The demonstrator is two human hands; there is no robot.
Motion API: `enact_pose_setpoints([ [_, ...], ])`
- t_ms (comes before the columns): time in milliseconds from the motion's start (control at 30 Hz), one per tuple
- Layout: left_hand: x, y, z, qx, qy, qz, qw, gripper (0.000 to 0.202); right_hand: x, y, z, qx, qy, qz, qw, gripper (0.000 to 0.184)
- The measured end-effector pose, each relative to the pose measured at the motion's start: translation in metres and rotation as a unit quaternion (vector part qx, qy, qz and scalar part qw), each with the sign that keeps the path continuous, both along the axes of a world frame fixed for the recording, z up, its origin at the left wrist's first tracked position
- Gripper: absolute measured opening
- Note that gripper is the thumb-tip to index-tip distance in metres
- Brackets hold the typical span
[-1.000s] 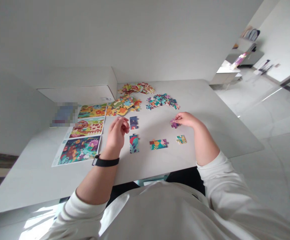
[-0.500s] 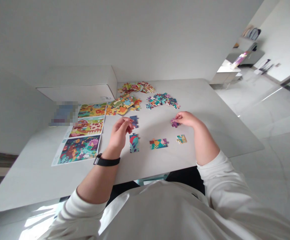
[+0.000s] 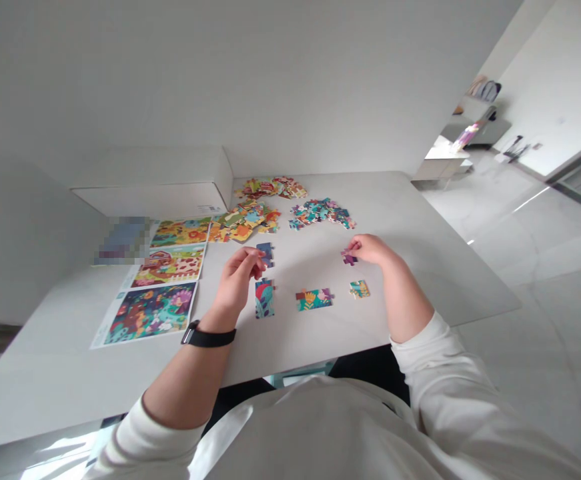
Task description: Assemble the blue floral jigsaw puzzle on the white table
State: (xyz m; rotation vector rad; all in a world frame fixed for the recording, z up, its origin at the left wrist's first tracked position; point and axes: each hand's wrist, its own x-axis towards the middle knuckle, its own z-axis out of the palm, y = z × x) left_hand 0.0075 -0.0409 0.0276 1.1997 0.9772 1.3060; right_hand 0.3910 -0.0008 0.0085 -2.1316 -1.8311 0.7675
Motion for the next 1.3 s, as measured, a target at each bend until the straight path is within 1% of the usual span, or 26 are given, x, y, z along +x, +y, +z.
enact_pose_setpoints([
  [67,0.000,0.000,0.000,0.000,0.001,0.001,1.000,0.026,0.000,0.000,0.002,0.011,-0.014,-0.007,1.000,0.010],
  [200,0.000,-0.001,0.002,0.002,0.003,0.001,1.000,0.027,0.001,0.001,0.006,0.069,-0.042,-0.050,0.996,0.021],
  [367,0.001,0.000,0.001,0.000,-0.005,0.000,1.000,0.028,0.006,0.005,0.002,0.114,-0.062,-0.092,0.987,0.026],
  [500,0.001,0.000,-0.001,0.005,-0.002,-0.005,1.000,0.030,0.007,0.018,-0.003,0.147,-0.092,-0.116,0.978,0.033],
  [633,0.002,-0.001,-0.002,0.006,0.013,-0.006,1.000,0.029,0.003,0.037,-0.007,0.153,-0.122,-0.140,0.971,0.040],
  [700,0.002,0.000,-0.002,0.006,0.022,-0.005,1.000,0.029,0.002,0.045,-0.010,0.151,-0.135,-0.142,0.969,0.040],
  [767,0.002,0.000,-0.003,0.004,0.027,-0.004,1.000,0.029,0.001,0.049,-0.012,0.148,-0.143,-0.140,0.969,0.035],
  [867,0.001,0.001,-0.003,0.001,0.025,-0.005,1.000,0.029,0.003,0.050,-0.015,0.146,-0.133,-0.137,0.971,0.027],
  [933,0.001,0.000,-0.002,0.001,0.027,-0.005,1.000,0.028,0.007,0.048,-0.017,0.147,-0.119,-0.131,0.973,0.024],
  [1067,0.001,-0.001,0.000,0.007,0.028,-0.004,1.000,0.029,0.013,0.040,-0.015,0.148,-0.090,-0.114,0.978,0.032],
  [1167,0.001,-0.002,0.002,0.011,0.027,-0.003,1.000,0.030,0.013,0.036,-0.013,0.139,-0.071,-0.113,0.981,0.038],
  [1300,0.002,-0.002,0.003,0.005,0.021,-0.003,1.000,0.029,0.013,0.037,-0.016,0.149,-0.079,-0.108,0.980,0.037],
])
